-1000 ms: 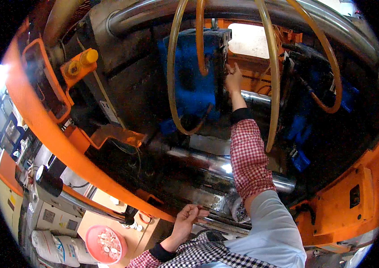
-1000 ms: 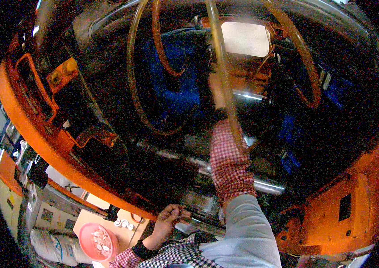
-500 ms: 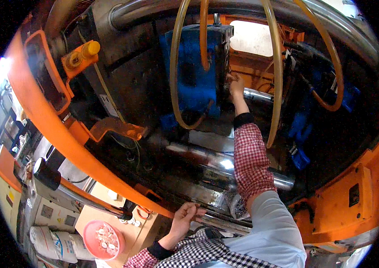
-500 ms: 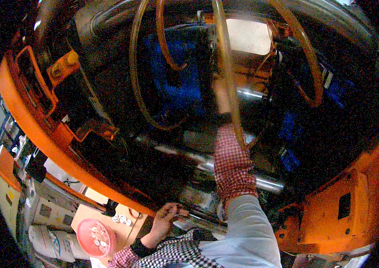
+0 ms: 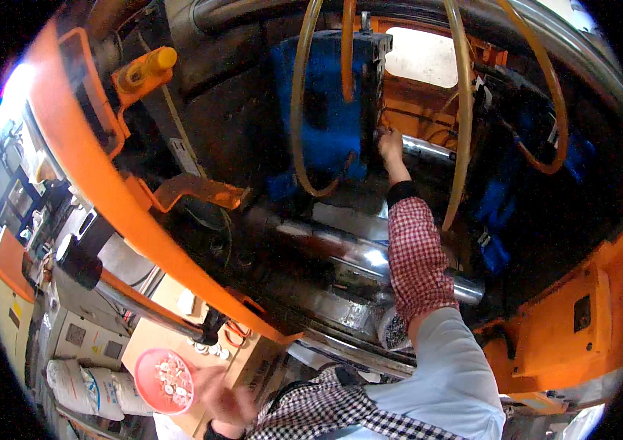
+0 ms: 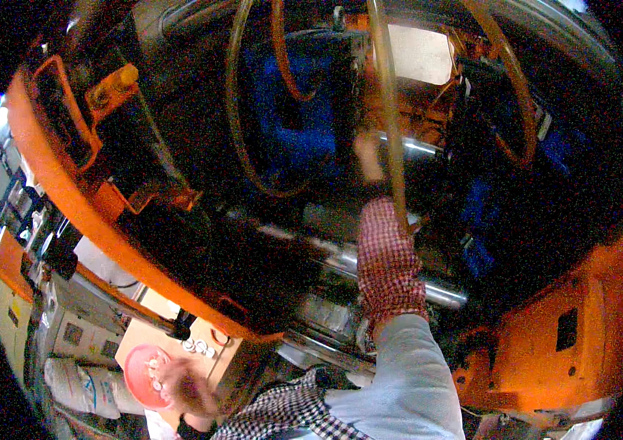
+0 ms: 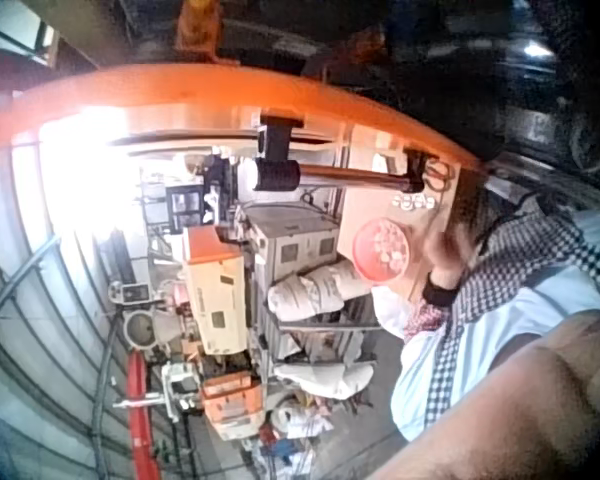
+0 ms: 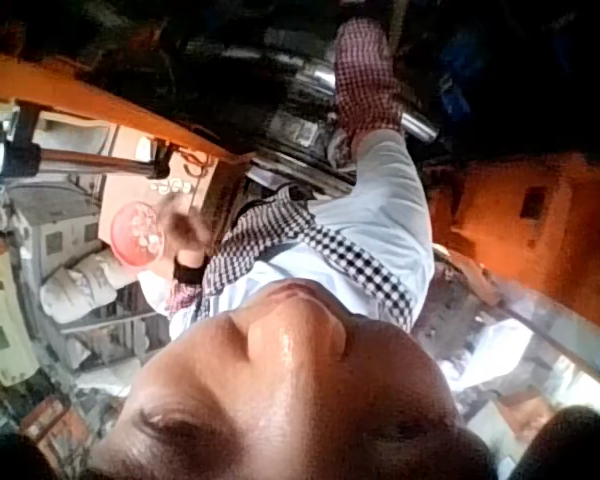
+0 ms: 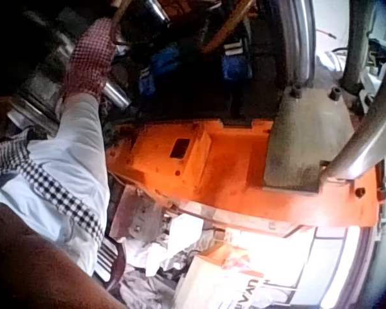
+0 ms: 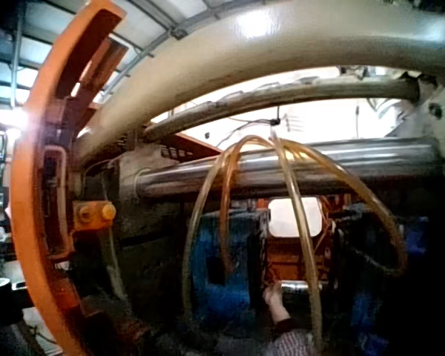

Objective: The person operates an orange injection molding machine, repeatedly opening the door, retrieving small white plastic parts, and placing them into a pink bowl. The person also uses scissors to trim excess plastic from the parts and places the trimmed pieces into a white bag.

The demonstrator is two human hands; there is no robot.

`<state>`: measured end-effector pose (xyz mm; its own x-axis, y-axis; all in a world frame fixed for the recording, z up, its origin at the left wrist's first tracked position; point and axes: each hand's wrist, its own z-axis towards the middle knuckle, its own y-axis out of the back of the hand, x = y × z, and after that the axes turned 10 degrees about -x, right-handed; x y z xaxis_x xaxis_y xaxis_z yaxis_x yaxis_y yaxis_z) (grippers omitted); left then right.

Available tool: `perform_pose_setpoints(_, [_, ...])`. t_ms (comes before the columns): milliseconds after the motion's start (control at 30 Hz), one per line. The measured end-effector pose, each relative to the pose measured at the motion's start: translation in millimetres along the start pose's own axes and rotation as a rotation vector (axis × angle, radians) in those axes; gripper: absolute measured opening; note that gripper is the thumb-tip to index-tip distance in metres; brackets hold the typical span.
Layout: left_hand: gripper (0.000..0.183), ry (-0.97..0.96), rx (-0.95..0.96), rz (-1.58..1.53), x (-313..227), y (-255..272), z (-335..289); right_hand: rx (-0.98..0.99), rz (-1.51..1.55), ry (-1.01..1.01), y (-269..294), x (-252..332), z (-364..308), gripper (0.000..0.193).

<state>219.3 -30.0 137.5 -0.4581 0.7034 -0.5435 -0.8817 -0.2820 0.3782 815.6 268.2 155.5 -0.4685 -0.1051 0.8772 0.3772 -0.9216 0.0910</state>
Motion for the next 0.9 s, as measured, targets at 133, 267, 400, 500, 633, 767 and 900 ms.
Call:
perform_pose_setpoints(133, [0.061, 0.139, -0.316, 0.087, -17.6, -10.8, 81.9, -0.192, -0.169, -0.053, 16.5, 72.4, -58.8, 0.035])
perform_pose_setpoints(267, [0.010, 0.454, -0.153, -0.544, 5.0, -30.7, 110.1, -0.245, -0.021, 0.235, 63.2, 136.3, -140.1, 0.031])
perform_pose_setpoints(400, [0.016, 0.515, -0.097, -0.591, 8.0, -23.2, 104.7, 0.006, 0.207, 0.424, 140.7, 202.1, -327.1, 0.020])
perform_pose_setpoints(500, [0.011, 0.479, -0.038, -0.661, 3.6, -25.3, 91.3, 0.412, 0.088, 1.080, 185.0, 169.7, -439.8, 0.023])
perform_pose_setpoints(633, [0.013, 0.576, 0.327, -0.906, -42.1, -25.4, 72.2, 0.584, -0.008, 0.694, 199.4, 110.0, -541.8, 0.013])
perform_pose_setpoints(767, [0.016, 0.252, 0.817, -1.066, -58.4, -37.2, 53.8, 0.822, -0.336, 0.538, 204.2, 70.5, -583.1, 0.027])
perform_pose_setpoints(900, [0.027, 0.124, 1.152, -1.117, -101.4, -66.3, 35.3, 0.862, -0.453, 0.453, 203.1, 44.8, -594.1, 0.027])
